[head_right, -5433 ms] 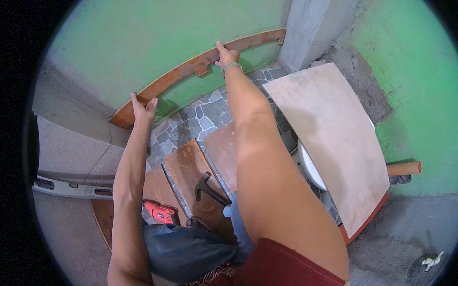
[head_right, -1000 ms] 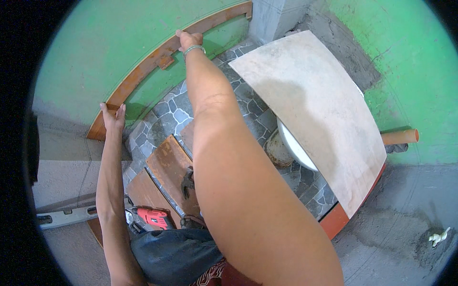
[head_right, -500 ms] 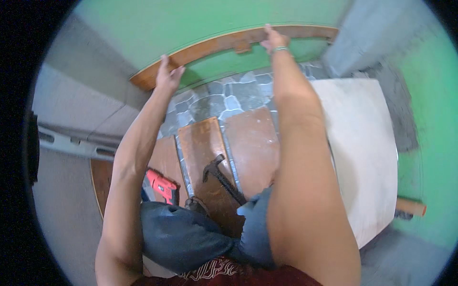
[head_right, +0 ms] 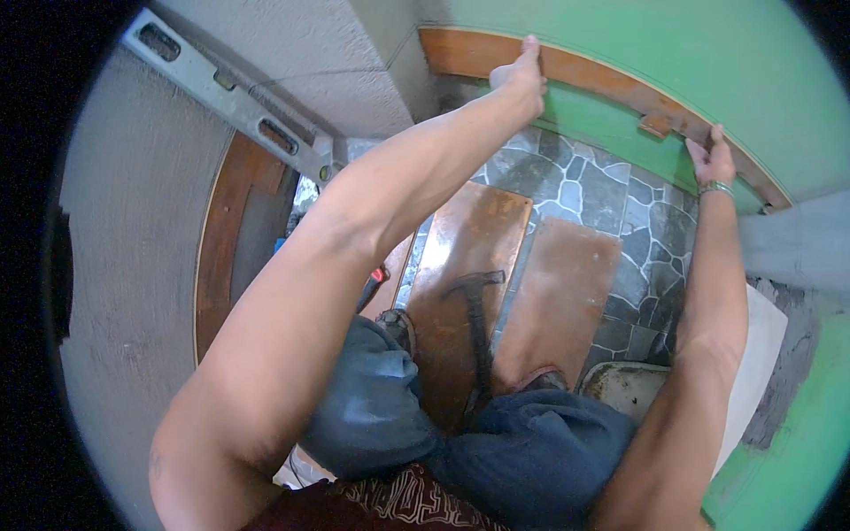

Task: The person positions a wooden board against a wall, uses a spirit level, and then uses a power drill to drill holes through the wood and into the wall.

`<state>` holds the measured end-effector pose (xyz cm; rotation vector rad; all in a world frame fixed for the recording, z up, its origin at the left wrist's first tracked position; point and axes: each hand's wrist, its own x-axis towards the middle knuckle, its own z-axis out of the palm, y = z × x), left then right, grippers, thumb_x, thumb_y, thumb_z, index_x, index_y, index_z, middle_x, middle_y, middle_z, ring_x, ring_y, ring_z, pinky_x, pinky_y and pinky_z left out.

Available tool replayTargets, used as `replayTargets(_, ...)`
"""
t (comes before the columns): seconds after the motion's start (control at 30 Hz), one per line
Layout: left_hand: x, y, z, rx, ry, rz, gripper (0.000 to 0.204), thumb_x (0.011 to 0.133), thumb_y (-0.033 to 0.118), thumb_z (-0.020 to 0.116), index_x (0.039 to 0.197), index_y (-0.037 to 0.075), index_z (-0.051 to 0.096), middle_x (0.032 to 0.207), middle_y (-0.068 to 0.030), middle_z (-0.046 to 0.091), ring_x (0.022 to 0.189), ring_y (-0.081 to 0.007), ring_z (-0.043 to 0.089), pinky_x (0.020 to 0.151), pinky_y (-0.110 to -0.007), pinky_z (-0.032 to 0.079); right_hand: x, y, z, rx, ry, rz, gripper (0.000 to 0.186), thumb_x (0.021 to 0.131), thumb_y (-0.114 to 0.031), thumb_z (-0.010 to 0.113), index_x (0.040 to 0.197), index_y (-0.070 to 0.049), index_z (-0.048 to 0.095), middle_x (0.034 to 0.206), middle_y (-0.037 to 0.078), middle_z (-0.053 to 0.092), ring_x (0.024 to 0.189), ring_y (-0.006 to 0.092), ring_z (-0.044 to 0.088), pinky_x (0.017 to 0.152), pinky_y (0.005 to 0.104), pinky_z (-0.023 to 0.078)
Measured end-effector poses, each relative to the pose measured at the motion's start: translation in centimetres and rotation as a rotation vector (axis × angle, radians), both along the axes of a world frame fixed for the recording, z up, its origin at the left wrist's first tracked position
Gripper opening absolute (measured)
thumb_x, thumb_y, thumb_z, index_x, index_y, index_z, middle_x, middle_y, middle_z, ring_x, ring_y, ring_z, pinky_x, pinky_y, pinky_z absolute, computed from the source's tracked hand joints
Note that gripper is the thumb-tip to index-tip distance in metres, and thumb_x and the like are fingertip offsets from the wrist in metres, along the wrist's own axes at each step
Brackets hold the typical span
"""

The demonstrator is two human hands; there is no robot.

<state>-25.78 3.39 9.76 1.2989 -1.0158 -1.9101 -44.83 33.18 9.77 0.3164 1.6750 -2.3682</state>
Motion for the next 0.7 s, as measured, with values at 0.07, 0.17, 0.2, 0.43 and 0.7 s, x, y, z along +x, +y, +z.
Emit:
replayTargets(0.07,-0.8,0.2,0.5,0.028,-0.024,0.047,0.064,0.084,0.05,0.075,0.106,-0.009,0.059,0.099,-0.0216,0.066,0.072,-0.0273,0.061,0.061,-0.041,0.05,-0.6,0.6,-0.1,0.006,0.035,0.033,0.048,0.092,-0.03,0.07,0.126,-0.001,0.052,0.122,0.016,0.057,0.1,0.0398,0.063,0.091,0.0501,0.058)
replayTargets(0.17,-1.4,0.2,1.3,0.097,-0.043,0.07,0.062,0.087,0.045,0.072,0.112,-0.009,0.055,0.104,-0.0209,0.065,0.078,-0.0292,0.063,0.067,-0.043,0.051,-0.6,0.2,-0.3,0.001,0.039,0.034,0.053,0.092,-0.03,0.07,0.128,0.002,0.049,0.123,0.019,0.053,0.101,0.0424,0.061,0.089,0.0519,0.059)
replayTargets(0.2,-1.3,0.1,1.4,0.12,-0.042,0.068,0.063,0.088,0.044,0.071,0.116,-0.009,0.053,0.107,-0.0212,0.065,0.082,-0.0304,0.063,0.07,-0.043,0.052,-0.3,-0.2,-0.3,-0.008,0.01,0.006,0.051,0.092,-0.03,0.07,0.126,0.003,0.05,0.121,0.019,0.053,0.1,0.0426,0.061,0.088,0.052,0.06)
replayTargets(0.43,-0.5,1.9,3.1,0.092,-0.089,-0.05,0.081,0.091,0.047,0.064,0.139,-0.007,0.026,0.142,-0.0266,0.046,0.127,-0.0388,0.051,0.106,-0.046,0.04,-1.1,1.5,-0.1,-0.005,0.068,0.056,0.046,0.093,-0.028,0.069,0.123,0.002,0.051,0.122,0.019,0.055,0.106,0.0418,0.06,0.089,0.0511,0.06)
replayTargets(0.7,-0.6,1.9,2.4,0.064,-0.028,-0.015,0.074,0.094,0.049,0.059,0.136,-0.005,0.033,0.141,-0.0251,0.047,0.123,-0.0367,0.053,0.102,-0.045,0.043,-1.7,1.2,-0.2,-0.04,0.084,0.057,0.039,0.094,-0.024,0.068,0.123,-0.002,0.054,0.122,0.014,0.056,0.104,0.0397,0.06,0.092,0.0541,0.057)
